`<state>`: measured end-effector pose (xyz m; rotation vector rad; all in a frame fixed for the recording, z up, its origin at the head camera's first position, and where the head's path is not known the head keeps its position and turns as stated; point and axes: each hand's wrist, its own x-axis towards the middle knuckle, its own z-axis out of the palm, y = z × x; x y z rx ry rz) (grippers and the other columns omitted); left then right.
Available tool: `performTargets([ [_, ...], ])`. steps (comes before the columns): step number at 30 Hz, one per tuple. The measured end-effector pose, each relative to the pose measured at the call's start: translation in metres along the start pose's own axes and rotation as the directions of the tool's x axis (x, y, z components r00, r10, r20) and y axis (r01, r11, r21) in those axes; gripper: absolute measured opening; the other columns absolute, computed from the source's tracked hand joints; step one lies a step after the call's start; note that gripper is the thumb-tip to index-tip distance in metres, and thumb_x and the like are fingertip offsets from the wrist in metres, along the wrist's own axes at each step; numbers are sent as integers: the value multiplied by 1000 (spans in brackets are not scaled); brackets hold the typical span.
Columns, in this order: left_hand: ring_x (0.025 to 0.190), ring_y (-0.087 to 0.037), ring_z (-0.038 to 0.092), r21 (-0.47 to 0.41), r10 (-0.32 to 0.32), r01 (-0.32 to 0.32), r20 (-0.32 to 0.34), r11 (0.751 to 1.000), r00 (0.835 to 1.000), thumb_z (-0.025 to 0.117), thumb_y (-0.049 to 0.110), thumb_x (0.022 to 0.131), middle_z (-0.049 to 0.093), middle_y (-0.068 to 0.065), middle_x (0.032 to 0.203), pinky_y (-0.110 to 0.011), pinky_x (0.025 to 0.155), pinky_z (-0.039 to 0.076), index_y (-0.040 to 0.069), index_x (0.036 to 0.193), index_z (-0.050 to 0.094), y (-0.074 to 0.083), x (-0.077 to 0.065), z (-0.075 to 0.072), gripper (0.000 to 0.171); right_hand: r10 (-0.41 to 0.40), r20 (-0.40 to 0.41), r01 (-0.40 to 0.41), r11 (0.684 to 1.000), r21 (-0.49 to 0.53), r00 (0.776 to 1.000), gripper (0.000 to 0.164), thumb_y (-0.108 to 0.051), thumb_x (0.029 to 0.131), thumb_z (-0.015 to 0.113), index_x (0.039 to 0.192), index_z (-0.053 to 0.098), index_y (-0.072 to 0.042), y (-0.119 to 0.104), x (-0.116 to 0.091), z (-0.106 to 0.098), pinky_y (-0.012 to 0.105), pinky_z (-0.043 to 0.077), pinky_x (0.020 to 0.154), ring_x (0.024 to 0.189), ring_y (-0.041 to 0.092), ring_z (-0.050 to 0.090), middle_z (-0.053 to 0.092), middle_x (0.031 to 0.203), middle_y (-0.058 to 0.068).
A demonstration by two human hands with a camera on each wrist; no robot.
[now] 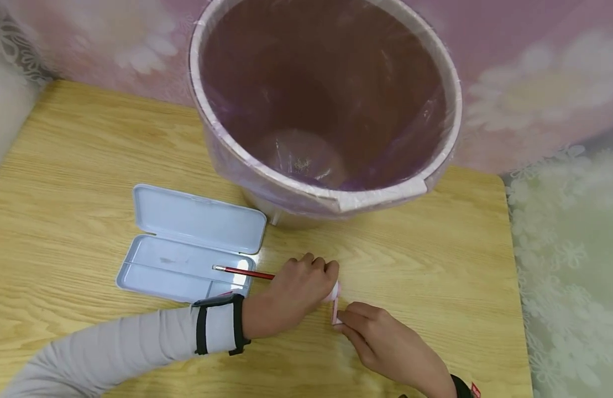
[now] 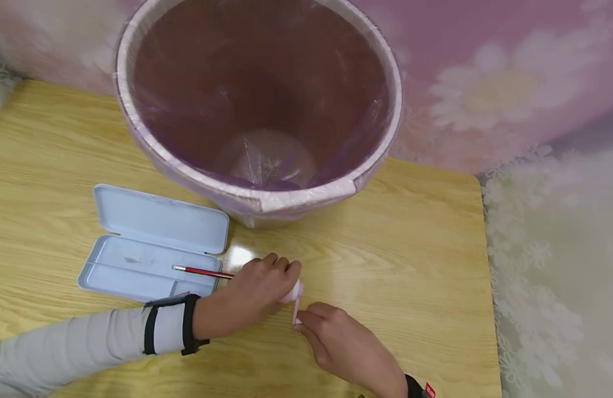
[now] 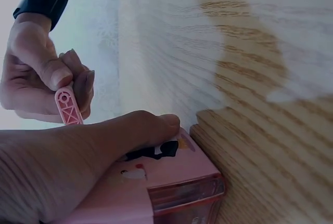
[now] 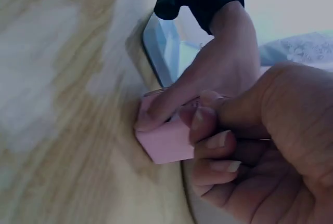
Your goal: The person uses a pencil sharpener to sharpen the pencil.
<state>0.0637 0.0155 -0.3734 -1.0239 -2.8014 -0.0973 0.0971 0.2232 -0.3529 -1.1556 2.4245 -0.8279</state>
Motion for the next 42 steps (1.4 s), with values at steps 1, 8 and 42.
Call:
performTargets([
  [1, 55, -6, 44, -5, -1, 1, -7, 1000, 1000, 78, 16, 86, 46, 6, 61, -16, 44, 31, 17, 80, 51, -1, 0, 0, 27, -4, -7, 4, 1000, -21, 1000, 11, -7, 100, 63, 101, 74, -8, -2, 1, -3, 5, 39, 62, 71, -9, 40, 58, 83, -10],
  [8, 52, -4, 35, 30, 19, -17, -62, 999, 998, 75, 10, 86, 41, 7, 58, -17, 44, 22, 17, 77, 49, -3, 0, -1, 29, -28, -54, 25, 998, -59, 998, 9, -10, 99, 64, 96, 72, -13, -9, 4, -21, 4, 36, 61, 68, -10, 37, 53, 80, -13],
  [42, 52, -7, 42, 40, 18, -19, 20, 999, 1000, 79, 20, 86, 45, 6, 59, -18, 43, 31, 16, 81, 52, -1, 1, -2, 27, 45, 36, -47, 998, 52, 998, 18, 6, 96, 59, 94, 67, -10, 63, 27, 15, 16, 36, 60, 66, -2, 36, 55, 79, -5],
])
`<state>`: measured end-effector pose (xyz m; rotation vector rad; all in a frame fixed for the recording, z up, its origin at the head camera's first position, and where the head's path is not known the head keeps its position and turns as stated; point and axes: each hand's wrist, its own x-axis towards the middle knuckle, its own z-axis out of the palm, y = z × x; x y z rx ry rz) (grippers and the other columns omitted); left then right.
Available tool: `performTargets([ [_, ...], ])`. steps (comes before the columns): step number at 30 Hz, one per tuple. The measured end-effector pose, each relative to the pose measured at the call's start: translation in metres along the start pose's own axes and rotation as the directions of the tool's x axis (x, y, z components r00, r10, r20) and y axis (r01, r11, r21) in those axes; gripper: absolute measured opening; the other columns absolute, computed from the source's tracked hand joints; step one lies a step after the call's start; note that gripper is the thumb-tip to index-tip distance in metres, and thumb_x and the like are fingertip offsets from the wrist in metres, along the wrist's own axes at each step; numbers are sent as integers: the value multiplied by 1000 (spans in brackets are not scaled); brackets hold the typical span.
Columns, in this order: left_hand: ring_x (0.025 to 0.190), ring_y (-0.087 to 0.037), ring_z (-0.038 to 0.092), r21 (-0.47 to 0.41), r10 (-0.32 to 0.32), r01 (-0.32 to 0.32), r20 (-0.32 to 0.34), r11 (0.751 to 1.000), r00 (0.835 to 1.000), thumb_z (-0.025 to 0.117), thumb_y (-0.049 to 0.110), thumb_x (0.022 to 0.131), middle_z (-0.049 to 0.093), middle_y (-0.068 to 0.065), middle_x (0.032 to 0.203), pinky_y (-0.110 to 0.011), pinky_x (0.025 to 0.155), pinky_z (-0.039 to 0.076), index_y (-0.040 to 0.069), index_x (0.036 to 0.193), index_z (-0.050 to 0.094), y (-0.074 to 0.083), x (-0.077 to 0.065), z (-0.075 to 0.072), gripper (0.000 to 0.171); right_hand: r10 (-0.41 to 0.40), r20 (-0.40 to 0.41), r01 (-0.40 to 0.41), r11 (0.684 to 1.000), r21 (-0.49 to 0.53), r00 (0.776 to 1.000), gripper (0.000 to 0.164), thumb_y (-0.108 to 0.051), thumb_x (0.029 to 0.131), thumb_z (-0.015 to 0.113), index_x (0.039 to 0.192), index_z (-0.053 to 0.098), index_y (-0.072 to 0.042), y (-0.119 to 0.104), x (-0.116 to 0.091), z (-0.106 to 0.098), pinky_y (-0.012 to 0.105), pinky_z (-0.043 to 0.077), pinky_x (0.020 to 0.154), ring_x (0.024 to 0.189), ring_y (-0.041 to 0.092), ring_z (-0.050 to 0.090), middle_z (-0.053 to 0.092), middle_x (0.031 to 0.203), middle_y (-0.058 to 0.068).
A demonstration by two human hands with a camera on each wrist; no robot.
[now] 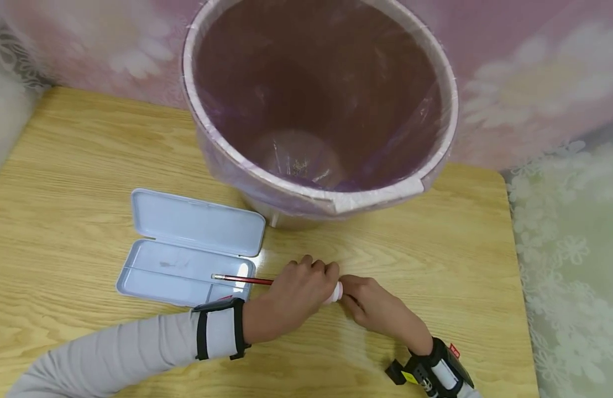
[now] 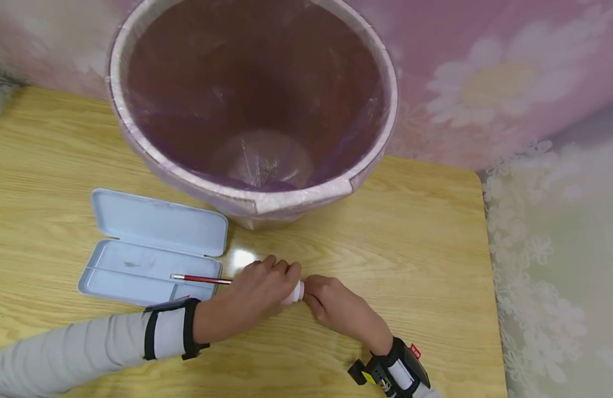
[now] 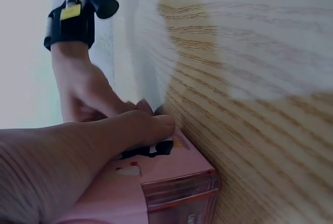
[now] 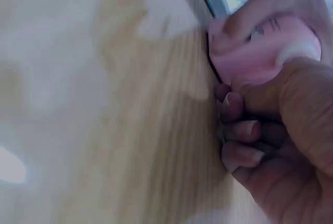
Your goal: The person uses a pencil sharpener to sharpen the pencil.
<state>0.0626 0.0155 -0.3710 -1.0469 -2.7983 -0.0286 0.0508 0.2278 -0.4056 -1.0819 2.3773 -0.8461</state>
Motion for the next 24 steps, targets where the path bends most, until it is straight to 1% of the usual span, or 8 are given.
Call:
performTargets([
  [4, 51, -7, 44, 3, -18, 18, -24, 1000, 1000, 82, 22, 85, 45, 6, 58, -18, 43, 33, 16, 78, 50, 2, 0, 2, 33, 14, 24, -13, 1000, -20, 1000, 13, 2, 97, 62, 101, 71, -7, -10, -9, 3, 16, 39, 63, 69, -2, 39, 59, 84, -3],
  [9, 50, -5, 36, 10, -17, 18, -20, 1000, 1000, 79, 21, 87, 38, 6, 56, -17, 44, 23, 17, 75, 46, 2, 0, 0, 35, -33, 45, 32, 999, 13, 998, 12, 0, 98, 62, 102, 71, -7, -30, -21, -3, 11, 41, 63, 72, -6, 41, 60, 86, -4],
  [11, 51, -5, 33, 10, -11, 11, -2, 1000, 1000, 78, 20, 86, 36, 7, 57, -18, 45, 20, 17, 76, 45, 0, 0, -1, 35, -61, 2, 60, 998, 28, 998, 12, -1, 98, 62, 103, 71, -7, -40, -26, -10, 8, 40, 62, 71, -8, 40, 59, 85, -6],
  [15, 52, -5, 33, 10, -14, 15, -22, 1000, 1000, 80, 22, 86, 36, 6, 57, -19, 46, 20, 17, 76, 45, -4, -1, -1, 37, -89, -117, 83, 995, -54, 989, 14, -5, 102, 58, 110, 70, -4, -54, -24, -34, 6, 40, 61, 70, -7, 42, 60, 87, -8],
  [18, 50, -5, 32, 11, -22, 23, -92, 1000, 995, 78, 22, 90, 34, 6, 55, -19, 46, 18, 17, 72, 44, -4, -1, 1, 39, -76, -143, 56, 988, -141, 987, 18, -3, 101, 60, 116, 69, -1, -52, -12, -50, 10, 45, 64, 74, -3, 48, 65, 94, -3],
  [21, 49, -4, 30, 7, -22, 23, -156, 1000, 988, 71, 23, 96, 34, 7, 54, -19, 46, 17, 17, 70, 44, -1, 0, 4, 38, -37, -99, 22, 988, -153, 994, 22, 3, 97, 63, 118, 69, -1, -42, -2, -60, 16, 48, 65, 74, 0, 50, 67, 97, 0],
  [22, 49, -4, 31, 11, -18, 20, -162, 1000, 987, 70, 21, 96, 35, 7, 54, -19, 45, 17, 18, 71, 45, 0, 0, 5, 36, -19, -82, 7, 989, -148, 996, 24, 4, 96, 63, 119, 68, -1, -38, 1, -62, 18, 48, 66, 75, 1, 50, 68, 99, 1],
  [24, 49, -4, 37, 22, -4, 7, -146, 1000, 989, 72, 21, 95, 44, 7, 55, -17, 43, 23, 17, 80, 59, 1, -1, 5, 20, 3, -41, -9, 988, -152, 999, 25, 4, 96, 62, 120, 69, 0, -29, 7, -63, 21, 51, 68, 76, 3, 52, 69, 101, 3],
])
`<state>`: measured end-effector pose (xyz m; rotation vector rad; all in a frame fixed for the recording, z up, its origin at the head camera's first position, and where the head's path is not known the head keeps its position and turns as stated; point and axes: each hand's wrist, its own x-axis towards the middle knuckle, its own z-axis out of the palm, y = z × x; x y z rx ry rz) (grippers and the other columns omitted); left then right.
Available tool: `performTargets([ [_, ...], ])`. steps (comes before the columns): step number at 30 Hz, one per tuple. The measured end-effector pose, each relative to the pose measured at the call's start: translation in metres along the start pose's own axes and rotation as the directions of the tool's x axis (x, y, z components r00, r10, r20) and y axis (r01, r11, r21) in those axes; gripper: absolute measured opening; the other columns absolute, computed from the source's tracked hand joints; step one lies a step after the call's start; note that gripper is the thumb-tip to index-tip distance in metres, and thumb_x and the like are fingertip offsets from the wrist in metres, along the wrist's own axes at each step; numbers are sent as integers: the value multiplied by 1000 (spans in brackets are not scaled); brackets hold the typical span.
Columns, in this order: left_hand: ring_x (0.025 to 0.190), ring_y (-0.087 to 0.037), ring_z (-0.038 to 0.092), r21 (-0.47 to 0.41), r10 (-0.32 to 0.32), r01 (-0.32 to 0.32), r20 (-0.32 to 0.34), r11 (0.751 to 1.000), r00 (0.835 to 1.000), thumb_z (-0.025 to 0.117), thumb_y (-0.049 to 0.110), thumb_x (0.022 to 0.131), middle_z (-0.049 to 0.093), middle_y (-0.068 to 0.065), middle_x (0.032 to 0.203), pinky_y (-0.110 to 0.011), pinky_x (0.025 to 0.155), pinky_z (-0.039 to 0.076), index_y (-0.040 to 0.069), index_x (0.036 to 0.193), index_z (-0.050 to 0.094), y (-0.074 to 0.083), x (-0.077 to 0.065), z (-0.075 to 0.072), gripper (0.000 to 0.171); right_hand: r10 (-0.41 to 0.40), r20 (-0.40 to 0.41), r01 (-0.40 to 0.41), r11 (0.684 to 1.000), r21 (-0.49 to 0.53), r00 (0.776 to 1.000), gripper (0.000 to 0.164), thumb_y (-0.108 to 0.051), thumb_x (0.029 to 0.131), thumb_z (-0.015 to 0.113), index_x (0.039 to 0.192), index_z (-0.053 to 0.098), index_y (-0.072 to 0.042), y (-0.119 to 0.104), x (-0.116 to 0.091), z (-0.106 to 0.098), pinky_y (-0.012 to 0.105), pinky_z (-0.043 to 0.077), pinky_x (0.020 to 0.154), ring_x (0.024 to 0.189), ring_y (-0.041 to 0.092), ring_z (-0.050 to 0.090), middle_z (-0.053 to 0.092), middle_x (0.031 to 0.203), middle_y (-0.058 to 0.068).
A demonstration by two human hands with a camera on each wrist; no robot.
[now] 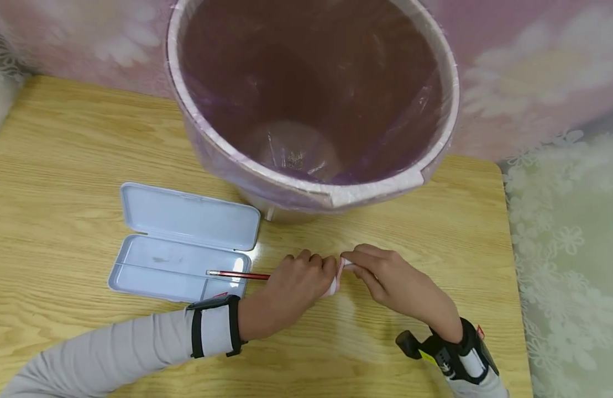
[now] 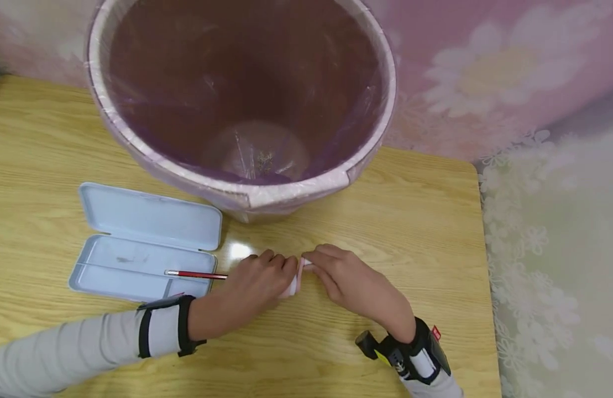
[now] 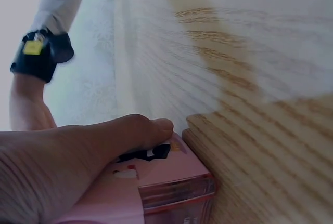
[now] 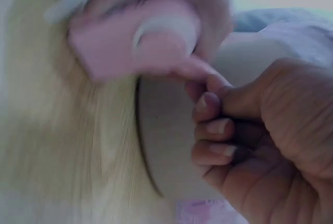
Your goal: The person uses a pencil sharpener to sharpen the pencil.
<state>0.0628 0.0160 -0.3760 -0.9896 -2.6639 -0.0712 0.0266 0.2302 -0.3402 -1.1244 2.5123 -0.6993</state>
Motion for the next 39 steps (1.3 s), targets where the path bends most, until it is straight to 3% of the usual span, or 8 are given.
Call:
performTargets([
  [2, 50, -5, 44, 5, 13, -13, 36, 1000, 999, 75, 18, 92, 51, 7, 59, -17, 43, 29, 17, 91, 66, 1, -1, 0, 9, 4, 60, -3, 1000, -12, 998, 25, 3, 98, 60, 121, 69, 0, 9, 6, 4, 25, 55, 74, 81, 7, 59, 69, 104, 5],
  [5, 52, -7, 49, 10, 28, -29, 82, 1000, 996, 78, 18, 89, 56, 6, 62, -18, 44, 34, 17, 97, 66, 3, 0, 0, 14, -2, 138, 1, 1000, 7, 990, 22, -1, 100, 58, 118, 70, -2, 23, 9, 20, 29, 57, 80, 89, 12, 65, 70, 106, 6],
  [7, 52, -7, 48, 3, 31, -31, 90, 1000, 995, 76, 20, 90, 54, 6, 61, -18, 44, 34, 17, 87, 60, 5, 1, 0, 17, 5, 178, -16, 998, 55, 984, 18, -2, 102, 56, 113, 70, -5, 26, 5, 31, 26, 55, 77, 86, 10, 63, 68, 100, 3],
  [13, 53, -8, 45, -29, 29, -26, 118, 999, 993, 79, 25, 89, 47, 5, 60, -18, 45, 32, 16, 83, 55, 3, 1, -2, 26, 18, 202, -45, 990, 132, 979, 13, -3, 101, 57, 101, 68, -11, 19, -10, 51, 19, 40, 66, 72, 1, 43, 58, 86, -4],
  [20, 50, -6, 39, -43, 21, -17, 84, 999, 996, 84, 27, 84, 42, 6, 58, -18, 45, 24, 15, 82, 55, 4, 1, -1, 31, -36, 211, -12, 975, 220, 977, 15, -4, 102, 57, 106, 71, -7, 7, -25, 55, 16, 44, 66, 74, -2, 44, 59, 89, -5],
  [28, 52, -4, 27, -40, 16, -15, 39, 999, 999, 70, 8, 86, 34, 7, 56, -18, 46, 17, 16, 76, 51, 1, 2, 0, 23, -148, 82, 143, 987, 68, 986, 7, -9, 100, 63, 100, 69, -12, -22, -39, 28, 8, 40, 66, 75, -5, 43, 54, 87, -9],
  [32, 52, -5, 26, -47, 20, -18, 44, 999, 999, 70, 11, 90, 34, 7, 56, -19, 48, 15, 17, 75, 49, 0, 1, 1, 27, -171, 33, 171, 985, 2, 985, 12, -15, 105, 56, 100, 67, -14, -30, -35, 10, 7, 36, 64, 73, -4, 40, 51, 86, -11],
  [39, 53, -5, 24, -33, 29, -28, 38, 999, 999, 69, 20, 96, 36, 7, 56, -19, 49, 14, 18, 75, 49, -1, 0, 2, 29, -174, 47, 179, 974, -138, 984, 20, -15, 108, 49, 101, 67, -9, -32, -27, 0, 9, 40, 65, 74, -1, 45, 56, 88, -7],
])
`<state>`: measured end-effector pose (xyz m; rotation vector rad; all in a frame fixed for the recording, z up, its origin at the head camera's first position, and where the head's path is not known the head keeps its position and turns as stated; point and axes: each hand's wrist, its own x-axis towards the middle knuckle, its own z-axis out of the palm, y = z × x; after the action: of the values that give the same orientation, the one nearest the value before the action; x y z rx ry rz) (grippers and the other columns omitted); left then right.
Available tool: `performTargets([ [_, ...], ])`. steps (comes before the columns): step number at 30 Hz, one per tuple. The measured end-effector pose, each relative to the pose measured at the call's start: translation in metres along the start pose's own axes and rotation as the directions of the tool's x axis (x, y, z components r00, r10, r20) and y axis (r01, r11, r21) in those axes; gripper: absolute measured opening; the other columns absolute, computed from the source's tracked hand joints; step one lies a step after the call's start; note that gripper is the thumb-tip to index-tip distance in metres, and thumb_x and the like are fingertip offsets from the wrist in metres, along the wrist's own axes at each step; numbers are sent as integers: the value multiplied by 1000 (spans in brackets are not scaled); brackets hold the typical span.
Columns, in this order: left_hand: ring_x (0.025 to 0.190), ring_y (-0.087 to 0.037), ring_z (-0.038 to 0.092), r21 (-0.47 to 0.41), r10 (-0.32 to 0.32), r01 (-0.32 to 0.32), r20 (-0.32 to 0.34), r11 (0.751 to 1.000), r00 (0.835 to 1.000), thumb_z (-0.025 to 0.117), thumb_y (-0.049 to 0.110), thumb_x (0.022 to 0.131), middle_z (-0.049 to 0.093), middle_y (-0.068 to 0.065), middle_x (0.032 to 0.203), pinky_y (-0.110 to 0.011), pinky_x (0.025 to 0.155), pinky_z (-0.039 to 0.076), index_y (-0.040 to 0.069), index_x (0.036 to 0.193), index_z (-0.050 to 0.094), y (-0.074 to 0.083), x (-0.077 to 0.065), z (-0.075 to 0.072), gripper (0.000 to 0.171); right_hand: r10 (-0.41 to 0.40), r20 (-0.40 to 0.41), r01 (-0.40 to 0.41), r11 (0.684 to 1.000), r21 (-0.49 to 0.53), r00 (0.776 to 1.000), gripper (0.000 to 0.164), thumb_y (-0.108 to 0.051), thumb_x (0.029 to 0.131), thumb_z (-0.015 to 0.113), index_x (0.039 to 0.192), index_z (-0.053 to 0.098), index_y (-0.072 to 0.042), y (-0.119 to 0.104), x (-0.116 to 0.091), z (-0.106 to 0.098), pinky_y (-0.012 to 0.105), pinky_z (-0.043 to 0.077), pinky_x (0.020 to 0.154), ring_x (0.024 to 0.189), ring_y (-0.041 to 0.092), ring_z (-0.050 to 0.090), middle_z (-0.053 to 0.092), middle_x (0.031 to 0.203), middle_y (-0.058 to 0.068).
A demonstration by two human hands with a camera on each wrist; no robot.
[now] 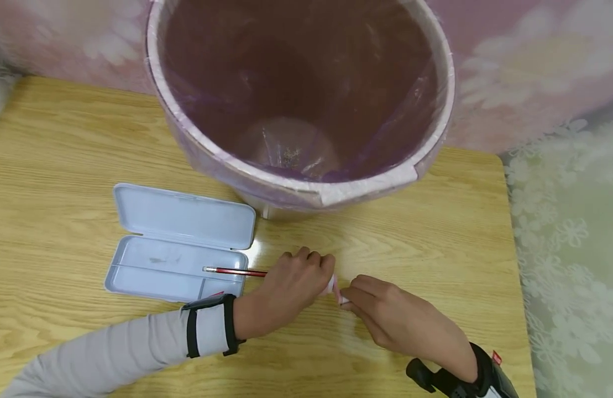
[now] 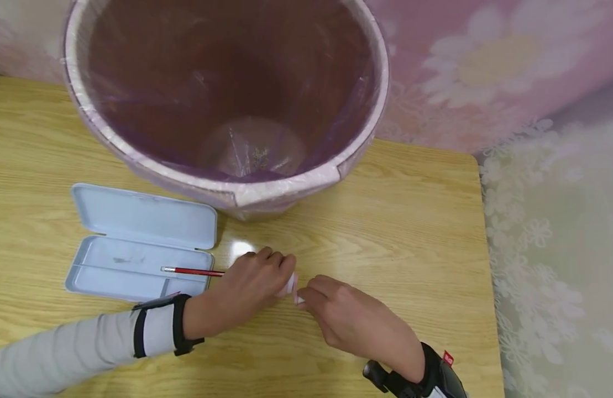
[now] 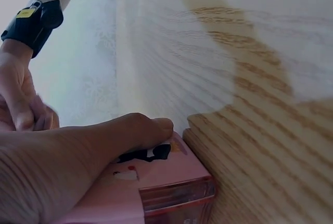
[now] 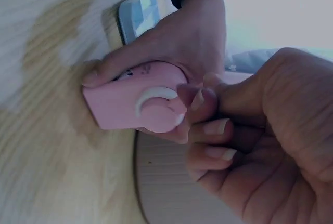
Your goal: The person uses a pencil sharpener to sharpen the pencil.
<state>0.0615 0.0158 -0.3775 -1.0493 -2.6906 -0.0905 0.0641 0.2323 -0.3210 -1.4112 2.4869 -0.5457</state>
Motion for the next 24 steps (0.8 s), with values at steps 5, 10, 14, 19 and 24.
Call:
performTargets([
  [5, 53, -5, 23, 14, 16, -16, -15, 1000, 1000, 66, 15, 97, 33, 7, 56, -20, 48, 14, 17, 74, 45, -1, 0, -1, 31, 66, -8, -66, 997, -28, 998, 12, -2, 99, 61, 108, 68, -2, 7, 8, -7, 14, 50, 70, 80, 4, 55, 62, 93, -2],
  [10, 50, -5, 30, 22, 26, -25, -21, 999, 999, 67, 18, 98, 37, 7, 56, -18, 45, 18, 18, 76, 48, -1, -1, -1, 28, 122, 17, -121, 992, -22, 992, 22, 5, 93, 64, 114, 68, 1, 24, 18, -5, 21, 55, 75, 85, 10, 63, 66, 97, 3],
  [14, 52, -6, 43, 17, 35, -35, 6, 999, 999, 71, 11, 91, 48, 6, 59, -17, 43, 27, 15, 90, 61, 0, -3, -1, 11, 177, 81, -180, 983, 31, 981, 22, 5, 95, 60, 116, 68, 0, 39, 27, 12, 27, 57, 79, 91, 14, 66, 68, 100, 5],
  [19, 54, -9, 48, -15, 46, -45, 52, 999, 998, 71, 14, 92, 51, 5, 61, -18, 44, 31, 15, 85, 58, 2, -3, -4, 15, 234, 205, -276, 938, 209, 950, 13, -1, 101, 56, 104, 66, -8, 46, 26, 40, 23, 49, 71, 78, 7, 54, 62, 92, -1],
  [24, 56, -10, 50, -8, 41, -40, 89, 999, 995, 74, 18, 91, 52, 4, 62, -18, 45, 36, 15, 85, 57, 0, -3, -5, 19, 220, 162, -252, 944, 213, 962, 16, 1, 100, 57, 111, 67, -5, 39, 20, 59, 23, 49, 70, 79, 8, 56, 66, 97, 3],
])
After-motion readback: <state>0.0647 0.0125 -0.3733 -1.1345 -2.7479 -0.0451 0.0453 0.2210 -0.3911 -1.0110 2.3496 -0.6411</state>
